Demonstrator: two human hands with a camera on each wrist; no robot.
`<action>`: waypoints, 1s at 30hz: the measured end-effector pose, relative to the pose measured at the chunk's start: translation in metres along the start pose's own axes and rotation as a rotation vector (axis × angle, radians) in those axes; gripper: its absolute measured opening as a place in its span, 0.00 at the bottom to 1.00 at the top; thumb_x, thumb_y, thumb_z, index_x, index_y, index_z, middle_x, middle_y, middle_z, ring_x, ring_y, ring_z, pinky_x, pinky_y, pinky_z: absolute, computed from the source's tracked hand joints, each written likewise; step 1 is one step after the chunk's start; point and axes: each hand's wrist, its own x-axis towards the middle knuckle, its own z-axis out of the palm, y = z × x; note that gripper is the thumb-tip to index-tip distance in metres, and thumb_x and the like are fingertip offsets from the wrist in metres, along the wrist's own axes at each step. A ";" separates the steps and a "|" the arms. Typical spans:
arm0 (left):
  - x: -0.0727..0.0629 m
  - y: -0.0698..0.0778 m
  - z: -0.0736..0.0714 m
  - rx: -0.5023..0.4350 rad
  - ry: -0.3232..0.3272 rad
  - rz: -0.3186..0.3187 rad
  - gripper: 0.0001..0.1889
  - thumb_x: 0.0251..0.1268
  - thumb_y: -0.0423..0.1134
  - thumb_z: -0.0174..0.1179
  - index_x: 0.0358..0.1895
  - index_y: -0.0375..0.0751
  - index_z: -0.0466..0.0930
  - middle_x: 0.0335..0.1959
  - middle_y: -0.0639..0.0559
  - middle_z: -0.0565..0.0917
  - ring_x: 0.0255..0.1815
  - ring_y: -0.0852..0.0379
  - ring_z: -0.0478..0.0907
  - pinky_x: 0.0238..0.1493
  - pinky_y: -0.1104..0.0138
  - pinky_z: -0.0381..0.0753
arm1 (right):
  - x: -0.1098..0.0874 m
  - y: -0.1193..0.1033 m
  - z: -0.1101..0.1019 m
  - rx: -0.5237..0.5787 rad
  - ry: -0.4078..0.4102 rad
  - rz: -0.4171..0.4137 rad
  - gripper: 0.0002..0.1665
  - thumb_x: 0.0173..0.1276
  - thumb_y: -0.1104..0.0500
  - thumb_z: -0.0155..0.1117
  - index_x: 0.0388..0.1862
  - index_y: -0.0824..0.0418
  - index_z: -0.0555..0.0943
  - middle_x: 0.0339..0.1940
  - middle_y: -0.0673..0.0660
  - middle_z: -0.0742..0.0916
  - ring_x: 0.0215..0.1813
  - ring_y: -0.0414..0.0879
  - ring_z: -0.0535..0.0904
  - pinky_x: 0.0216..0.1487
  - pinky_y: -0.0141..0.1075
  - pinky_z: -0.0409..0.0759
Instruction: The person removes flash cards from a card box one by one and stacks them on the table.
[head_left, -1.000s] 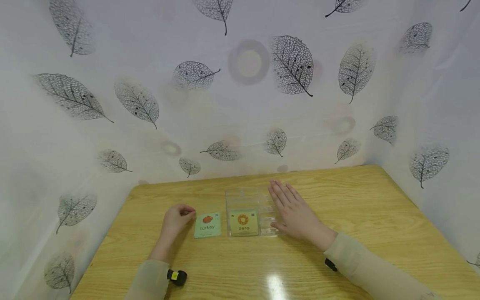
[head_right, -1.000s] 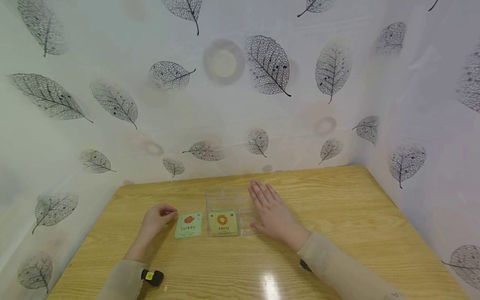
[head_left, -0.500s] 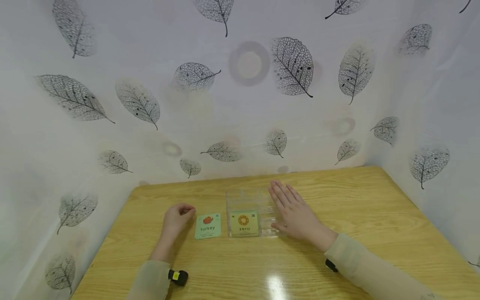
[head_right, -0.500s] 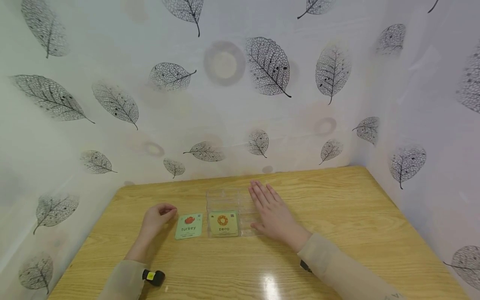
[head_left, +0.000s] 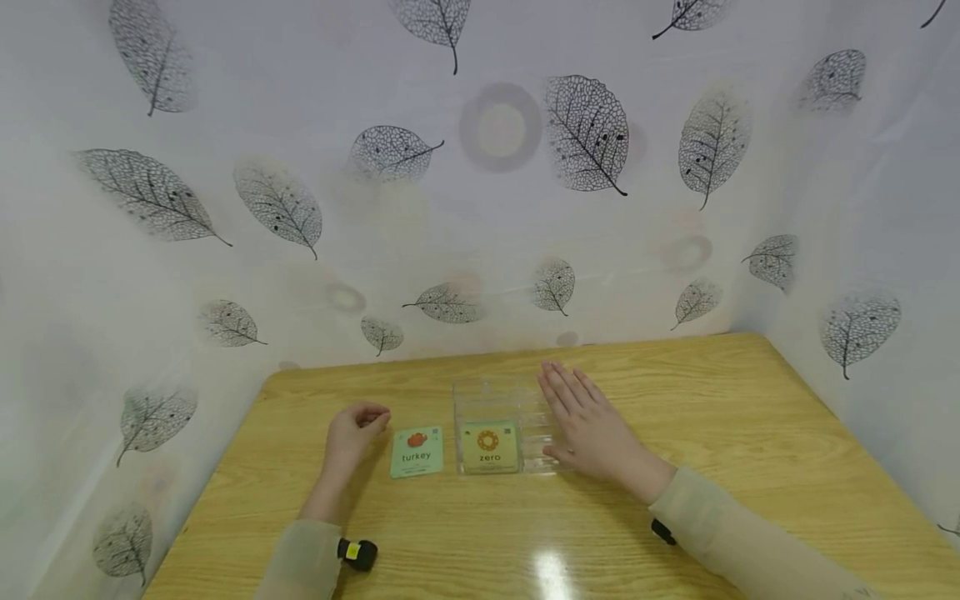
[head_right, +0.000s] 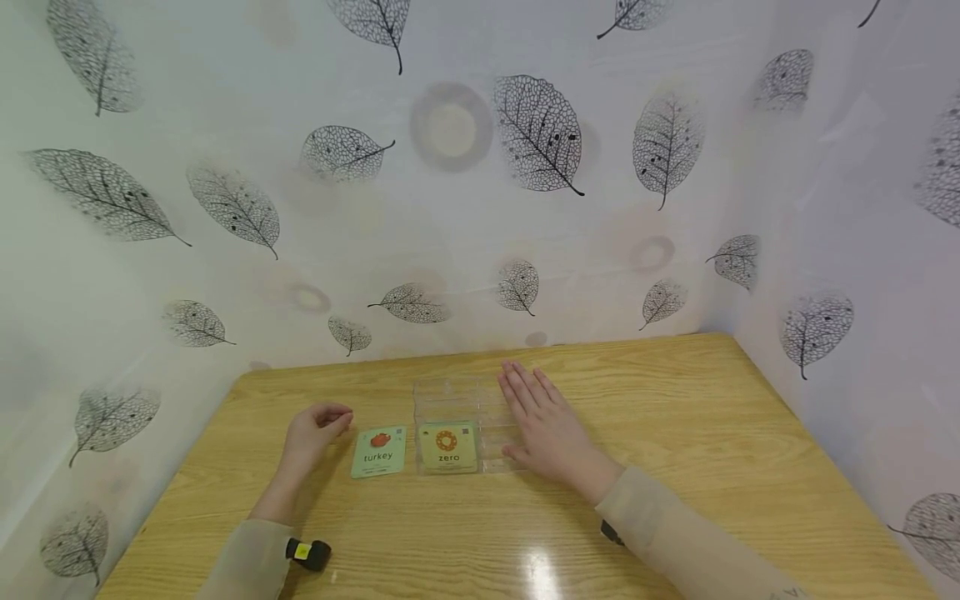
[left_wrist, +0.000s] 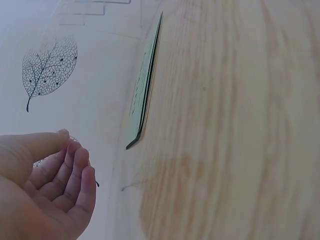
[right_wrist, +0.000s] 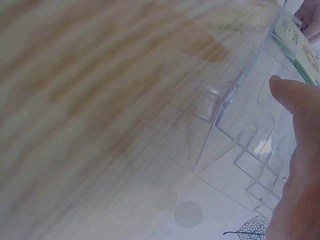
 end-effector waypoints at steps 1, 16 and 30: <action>0.000 0.000 0.000 -0.006 0.002 0.000 0.10 0.74 0.30 0.65 0.50 0.26 0.85 0.43 0.36 0.90 0.36 0.65 0.80 0.36 0.79 0.79 | 0.000 0.000 0.000 0.002 -0.002 0.001 0.67 0.69 0.27 0.65 0.86 0.70 0.50 0.89 0.67 0.52 0.89 0.63 0.52 0.89 0.56 0.51; -0.001 0.002 0.000 -0.144 -0.026 -0.092 0.12 0.76 0.30 0.63 0.55 0.25 0.83 0.45 0.40 0.89 0.36 0.69 0.80 0.39 0.81 0.81 | 0.000 0.000 0.000 0.036 -0.002 0.006 0.67 0.69 0.28 0.66 0.86 0.69 0.50 0.89 0.67 0.52 0.89 0.62 0.51 0.89 0.56 0.48; -0.005 0.009 0.006 -0.180 -0.034 -0.096 0.12 0.77 0.31 0.62 0.56 0.26 0.83 0.43 0.43 0.89 0.37 0.66 0.82 0.42 0.80 0.83 | 0.000 -0.001 -0.004 0.044 0.006 0.008 0.67 0.68 0.29 0.68 0.86 0.71 0.52 0.89 0.68 0.55 0.88 0.64 0.54 0.88 0.56 0.52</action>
